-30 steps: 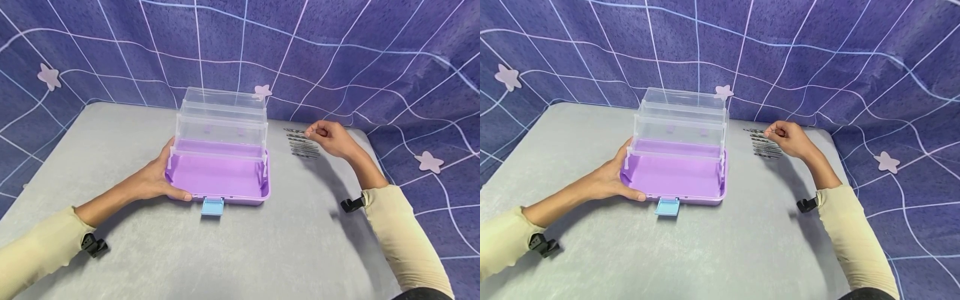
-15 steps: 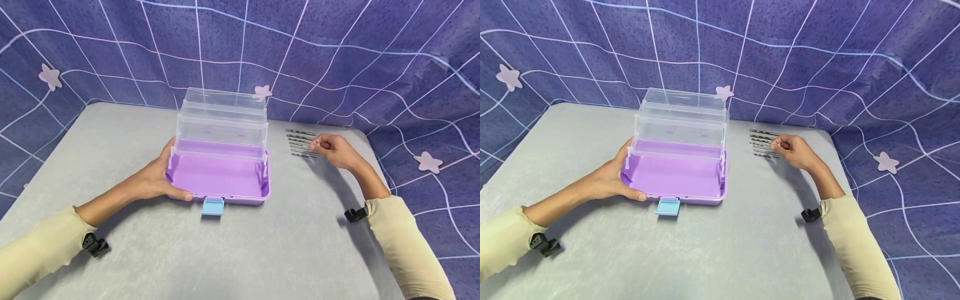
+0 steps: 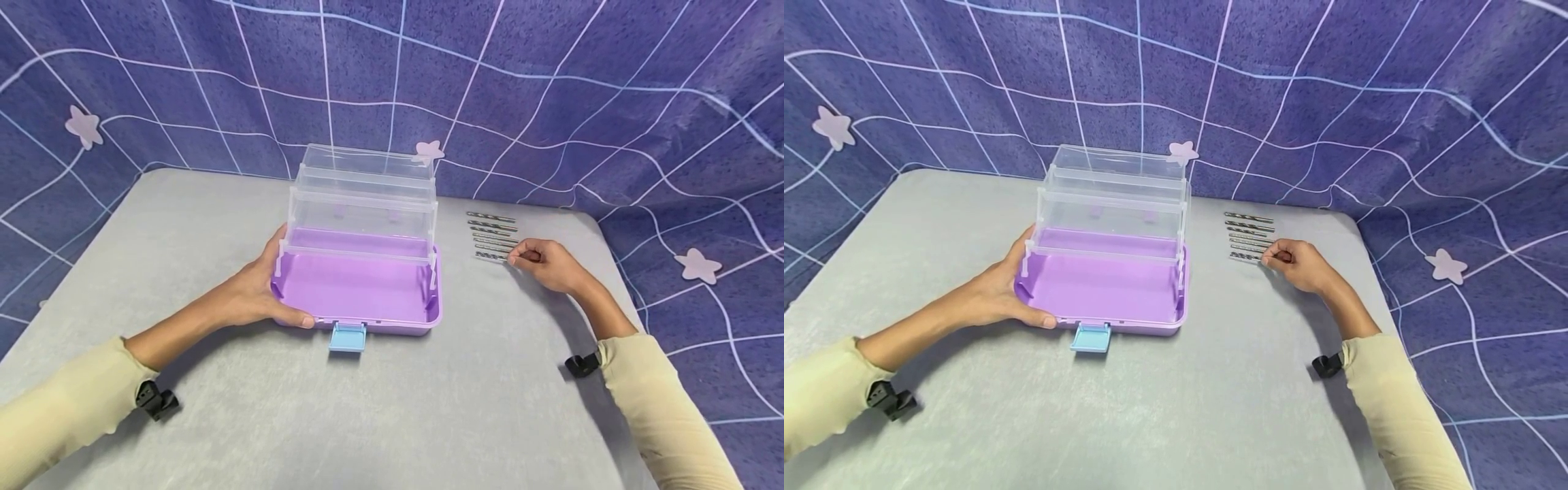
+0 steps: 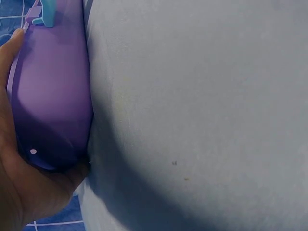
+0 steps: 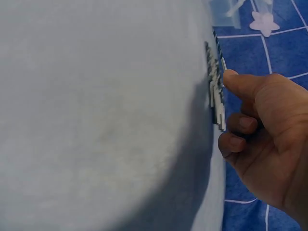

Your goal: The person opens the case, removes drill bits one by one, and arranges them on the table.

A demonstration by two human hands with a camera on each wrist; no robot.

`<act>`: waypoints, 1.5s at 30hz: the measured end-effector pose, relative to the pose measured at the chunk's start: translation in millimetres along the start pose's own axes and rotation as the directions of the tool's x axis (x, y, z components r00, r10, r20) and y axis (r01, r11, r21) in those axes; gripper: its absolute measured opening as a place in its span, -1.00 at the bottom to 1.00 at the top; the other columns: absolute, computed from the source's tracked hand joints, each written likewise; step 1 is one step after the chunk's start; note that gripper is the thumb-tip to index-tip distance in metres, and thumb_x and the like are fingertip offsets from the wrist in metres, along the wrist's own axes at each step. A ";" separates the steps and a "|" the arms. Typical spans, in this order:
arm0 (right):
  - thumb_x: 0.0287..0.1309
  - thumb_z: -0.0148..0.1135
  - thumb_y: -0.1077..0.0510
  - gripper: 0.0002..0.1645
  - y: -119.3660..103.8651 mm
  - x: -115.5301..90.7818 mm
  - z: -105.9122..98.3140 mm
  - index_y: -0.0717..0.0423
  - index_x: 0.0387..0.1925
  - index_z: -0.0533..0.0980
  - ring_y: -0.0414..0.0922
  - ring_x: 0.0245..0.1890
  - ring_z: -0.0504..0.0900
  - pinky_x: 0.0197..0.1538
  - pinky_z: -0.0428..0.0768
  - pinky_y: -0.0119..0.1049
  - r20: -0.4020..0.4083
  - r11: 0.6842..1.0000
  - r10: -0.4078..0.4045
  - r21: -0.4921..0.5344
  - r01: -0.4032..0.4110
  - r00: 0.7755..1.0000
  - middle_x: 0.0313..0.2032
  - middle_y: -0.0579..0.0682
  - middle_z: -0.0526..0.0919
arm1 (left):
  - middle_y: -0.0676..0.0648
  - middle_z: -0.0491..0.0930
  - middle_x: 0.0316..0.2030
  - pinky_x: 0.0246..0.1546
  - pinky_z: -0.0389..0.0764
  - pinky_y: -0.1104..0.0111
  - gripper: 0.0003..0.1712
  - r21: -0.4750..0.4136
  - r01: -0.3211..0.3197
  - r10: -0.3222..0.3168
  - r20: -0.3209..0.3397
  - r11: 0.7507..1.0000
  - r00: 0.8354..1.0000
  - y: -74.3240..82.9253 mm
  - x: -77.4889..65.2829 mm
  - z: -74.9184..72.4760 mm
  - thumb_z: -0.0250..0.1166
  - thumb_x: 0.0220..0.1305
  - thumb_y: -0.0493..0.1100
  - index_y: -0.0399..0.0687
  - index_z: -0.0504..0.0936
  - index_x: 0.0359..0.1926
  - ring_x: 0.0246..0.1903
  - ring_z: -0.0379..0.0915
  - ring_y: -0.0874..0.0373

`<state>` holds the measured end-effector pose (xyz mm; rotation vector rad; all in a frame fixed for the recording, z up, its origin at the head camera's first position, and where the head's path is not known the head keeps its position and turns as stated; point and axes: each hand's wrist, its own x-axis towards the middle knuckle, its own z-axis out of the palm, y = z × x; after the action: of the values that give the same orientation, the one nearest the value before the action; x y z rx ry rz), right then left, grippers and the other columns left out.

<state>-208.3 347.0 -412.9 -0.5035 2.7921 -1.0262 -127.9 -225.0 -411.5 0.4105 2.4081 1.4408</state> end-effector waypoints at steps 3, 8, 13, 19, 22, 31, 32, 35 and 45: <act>0.57 0.38 0.23 -0.86 3.8 -1.7 3.0 0.24 -0.07 0.78 -0.42 -0.27 0.64 -0.15 0.56 -0.60 0.006 1.000 0.002 -0.008 -0.001 1.000 -0.15 0.20 0.88 | -0.20 0.46 0.55 0.40 0.62 -0.13 0.95 -0.003 0.002 -0.002 0.001 1.000 1.000 -0.3 0.4 0.3 0.94 -0.16 -0.05 0.55 -0.45 0.83 0.28 0.70 -0.19; 0.58 0.38 0.23 -0.85 8.9 -2.9 6.8 0.25 -0.06 0.77 -0.48 -0.22 0.66 -0.07 0.56 -0.65 -0.007 1.000 0.012 -0.014 -0.012 1.000 -0.11 0.23 0.88 | -0.21 0.46 0.55 0.38 0.63 -0.10 0.96 0.002 0.013 -0.013 0.002 1.000 1.000 1.1 -0.4 0.4 0.94 -0.15 -0.04 0.57 -0.48 0.82 0.28 0.70 -0.18; 0.57 0.40 0.21 -0.85 9.7 -2.2 5.9 0.23 -0.07 0.79 -0.46 -0.29 0.62 -0.14 0.54 -0.60 -0.016 0.999 0.016 -0.040 -0.016 1.000 -0.16 0.19 0.88 | -0.22 0.45 0.56 0.42 0.60 -0.14 0.97 0.004 0.016 -0.016 -0.003 1.000 1.000 3.0 -1.8 0.0 0.94 -0.14 -0.04 0.55 -0.50 0.82 0.30 0.69 -0.18; 0.54 0.44 0.19 -0.86 10.6 -1.9 4.8 0.19 -0.09 0.81 -0.40 -0.41 0.50 -0.25 0.47 -0.50 -0.032 0.997 0.017 -0.074 -0.019 0.999 -0.35 0.08 0.79 | -0.20 0.46 0.56 0.40 0.62 -0.09 0.96 -0.004 0.011 -0.011 -0.005 1.000 1.000 3.6 -1.5 0.9 0.94 -0.16 -0.05 0.53 -0.47 0.83 0.29 0.69 -0.16; 0.52 0.46 0.18 -0.86 11.3 -1.8 5.4 0.19 -0.11 0.82 -0.39 -0.45 0.44 -0.27 0.43 -0.47 -0.053 0.996 0.013 -0.087 -0.018 0.998 -0.45 -0.03 0.68 | -0.21 0.46 0.56 0.41 0.61 -0.13 0.96 -0.004 0.006 -0.006 -0.002 1.000 1.000 3.7 -2.2 0.5 0.94 -0.15 -0.05 0.55 -0.47 0.82 0.29 0.69 -0.17; 0.46 0.51 0.20 -0.89 11.9 -2.4 7.2 0.18 -0.14 0.83 -0.37 -0.50 0.35 -0.32 0.37 -0.42 -0.088 0.996 0.009 -0.091 -0.017 0.996 -0.53 -0.17 0.50 | -0.22 0.41 0.61 0.51 0.50 -0.21 0.99 0.019 0.020 -0.020 -0.008 1.000 1.000 3.4 -3.2 0.0 0.94 -0.16 0.00 0.49 -0.52 0.83 0.33 0.66 -0.17; 0.46 0.51 0.20 -0.89 11.9 -2.7 7.3 0.18 -0.15 0.83 -0.37 -0.50 0.35 -0.33 0.37 -0.42 -0.088 0.996 0.008 -0.088 -0.016 0.996 -0.53 -0.18 0.50 | -0.22 0.41 0.61 0.52 0.49 -0.22 0.99 0.023 0.022 -0.022 -0.008 0.999 1.000 2.9 -3.2 -0.1 0.94 -0.16 0.01 0.49 -0.52 0.83 0.34 0.65 -0.17; 0.45 0.52 0.20 -0.90 12.0 -3.3 7.5 0.18 -0.15 0.84 -0.38 -0.51 0.35 -0.34 0.37 -0.42 -0.091 0.998 0.002 -0.069 -0.008 0.996 -0.52 -0.19 0.51 | -0.22 0.40 0.63 0.55 0.44 -0.26 0.99 0.031 0.025 -0.025 -0.008 0.999 1.000 1.8 -3.2 -0.4 0.94 -0.16 0.03 0.51 -0.52 0.82 0.36 0.63 -0.18; 0.46 0.53 0.15 -0.84 13.3 -4.7 6.0 0.19 -0.11 0.84 -0.35 -0.54 0.29 -0.38 0.33 -0.38 -0.102 0.999 0.026 -0.034 -0.030 0.994 -0.58 -0.24 0.35 | -0.23 0.39 0.63 0.55 0.44 -0.25 0.99 0.024 0.023 -0.022 -0.011 0.999 1.000 2.1 -3.8 -0.5 0.94 -0.16 0.02 0.48 -0.52 0.83 0.35 0.64 -0.19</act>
<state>-206.1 354.4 -426.1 -0.4260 2.9023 -1.0265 -124.5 -225.9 -409.0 0.3811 2.4327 1.4091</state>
